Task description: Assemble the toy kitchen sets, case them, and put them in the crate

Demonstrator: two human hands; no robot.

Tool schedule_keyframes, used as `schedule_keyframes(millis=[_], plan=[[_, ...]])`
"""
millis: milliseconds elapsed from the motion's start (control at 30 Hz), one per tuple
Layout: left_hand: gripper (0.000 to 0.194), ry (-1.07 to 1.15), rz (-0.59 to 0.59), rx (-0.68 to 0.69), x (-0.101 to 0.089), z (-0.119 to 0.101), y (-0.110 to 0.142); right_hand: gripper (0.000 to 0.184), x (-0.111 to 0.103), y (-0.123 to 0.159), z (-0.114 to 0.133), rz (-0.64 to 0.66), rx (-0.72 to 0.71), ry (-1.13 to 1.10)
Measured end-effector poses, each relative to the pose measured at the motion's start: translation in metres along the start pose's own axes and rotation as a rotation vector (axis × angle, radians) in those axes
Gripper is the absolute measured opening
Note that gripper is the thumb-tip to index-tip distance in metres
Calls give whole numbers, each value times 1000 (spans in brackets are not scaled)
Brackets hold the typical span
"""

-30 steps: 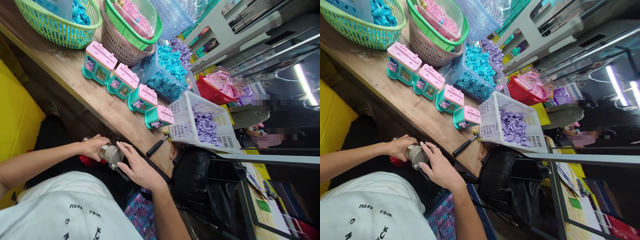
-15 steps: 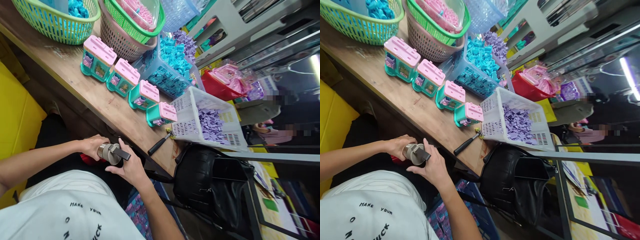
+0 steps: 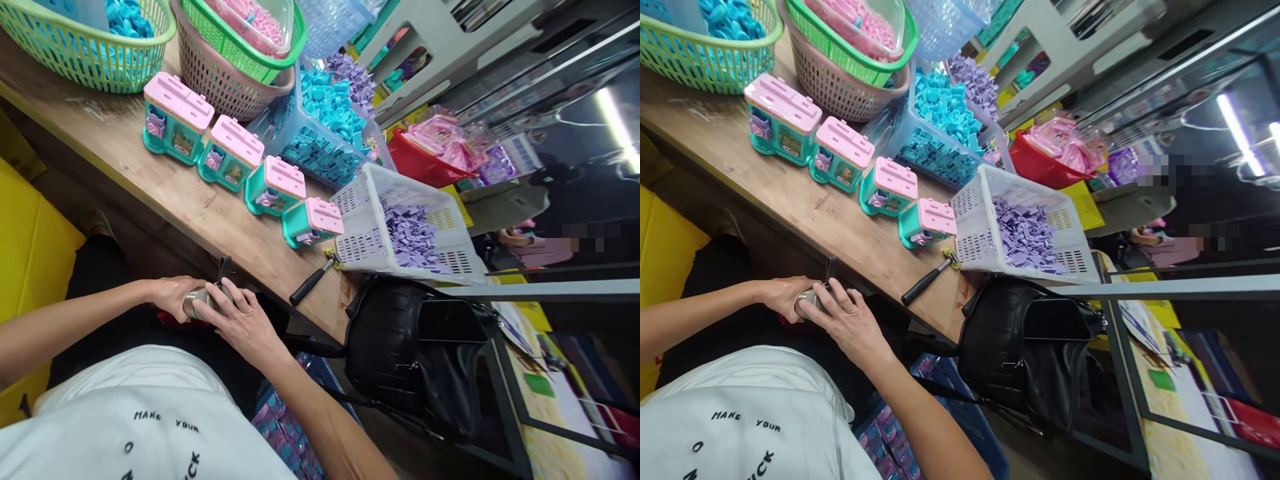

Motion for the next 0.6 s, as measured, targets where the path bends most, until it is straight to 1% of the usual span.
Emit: schedule_keyframes(millis=[67, 100, 133, 167, 200, 267, 300, 333, 367, 433, 467, 500, 533, 600], plan=[[62, -8, 10, 6, 1, 2, 0, 57, 10, -6, -2, 71, 104, -43], [62, -33, 12, 17, 2, 2, 0, 65, 14, -8, -3, 106, 174, -76], [63, -63, 13, 35, 2, 3, 0, 76, 16, -9, -2, 127, 221, -109], [64, -86, 15, 58, 2, 4, -1, 86, 17, -10, -2, 126, 229, -133], [66, -98, 15, 80, 2, 4, -1, 91, 18, -9, 0, 106, 201, -145], [67, -87, 14, 90, 2, 4, -2, 90, 18, -8, 3, 64, 98, -137], [65, -85, 13, 79, 1, 4, -3, 86, 20, -9, 5, 68, 77, -133], [62, -95, 12, 67, 1, 3, -4, 82, 21, -10, 5, 100, 114, -138], [59, -115, 8, 55, 2, 3, -5, 79, 24, -11, 4, 158, 209, -159], [54, -171, -6, 23, 2, 1, -6, 81, 29, -14, 2, 282, 477, -247], [54, -191, -15, 0, 2, 1, -7, 86, 31, -15, 0, 312, 596, -299], [55, -192, -21, -26, 2, 1, -7, 90, 32, -16, -1, 304, 666, -341], [57, -176, -29, -56, 1, 2, -7, 92, 32, -18, -2, 266, 665, -365], [58, -128, -32, -97, -3, 4, -8, 93, 31, -19, -3, 159, 536, -352]])
Point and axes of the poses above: each hand's wrist, its own y-axis away from the middle knuckle, its own x-axis out of the palm, z = x × y, the point moved 2 cm from there along -y, towards the middle knuckle, and after that the axes turned 1 degree about -z, right-handed, at the moved point
